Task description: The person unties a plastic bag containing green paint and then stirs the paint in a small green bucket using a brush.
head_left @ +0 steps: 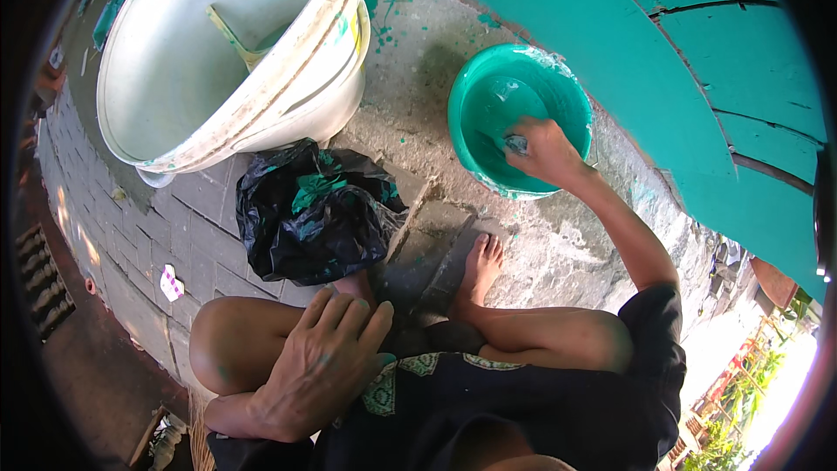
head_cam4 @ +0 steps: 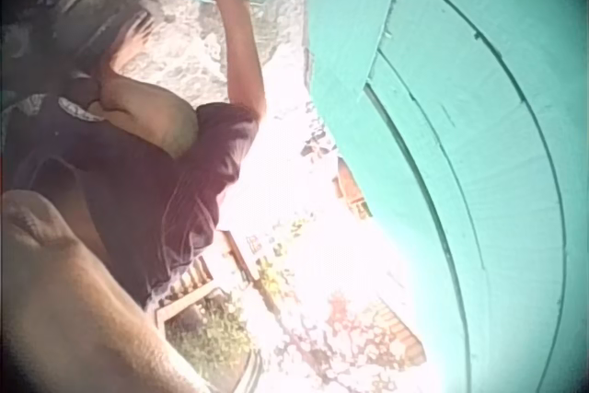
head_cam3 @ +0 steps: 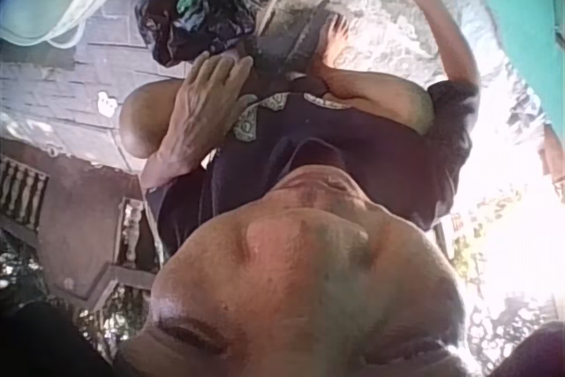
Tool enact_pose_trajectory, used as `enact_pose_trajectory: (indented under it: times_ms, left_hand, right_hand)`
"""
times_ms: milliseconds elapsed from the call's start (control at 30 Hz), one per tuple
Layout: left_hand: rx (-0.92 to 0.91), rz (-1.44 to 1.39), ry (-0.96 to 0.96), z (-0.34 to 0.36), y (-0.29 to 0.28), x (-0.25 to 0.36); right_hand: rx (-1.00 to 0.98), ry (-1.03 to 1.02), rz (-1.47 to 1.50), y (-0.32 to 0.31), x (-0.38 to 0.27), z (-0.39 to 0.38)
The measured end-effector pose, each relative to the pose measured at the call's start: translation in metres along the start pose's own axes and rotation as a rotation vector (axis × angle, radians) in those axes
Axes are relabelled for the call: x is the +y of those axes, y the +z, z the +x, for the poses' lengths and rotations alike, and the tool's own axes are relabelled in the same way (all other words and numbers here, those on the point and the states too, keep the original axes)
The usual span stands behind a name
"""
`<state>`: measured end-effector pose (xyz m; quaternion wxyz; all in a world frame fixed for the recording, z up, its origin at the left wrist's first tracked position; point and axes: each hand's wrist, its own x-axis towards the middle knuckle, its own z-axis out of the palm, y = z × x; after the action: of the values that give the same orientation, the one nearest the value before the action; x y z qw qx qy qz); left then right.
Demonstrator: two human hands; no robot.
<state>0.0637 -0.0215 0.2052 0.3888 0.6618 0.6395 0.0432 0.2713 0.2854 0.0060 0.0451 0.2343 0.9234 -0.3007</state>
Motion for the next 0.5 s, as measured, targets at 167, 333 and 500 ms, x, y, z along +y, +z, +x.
enact_pose_trajectory:
  times_ms: [167,333,500]
  left_hand:
    - [0.0,0.002,0.002,0.001,0.001,0.0]
    - [0.003,0.022,-0.008,-0.002,0.001,0.001]
    - [0.002,0.02,0.004,-0.002,0.0,0.0]
  right_hand:
    - [0.104,0.006,-0.057,-0.009,0.012,0.019]
    - [0.134,0.066,-0.142,-0.024,0.027,0.022]
    - [0.129,0.103,-0.175,-0.013,0.033,0.003]
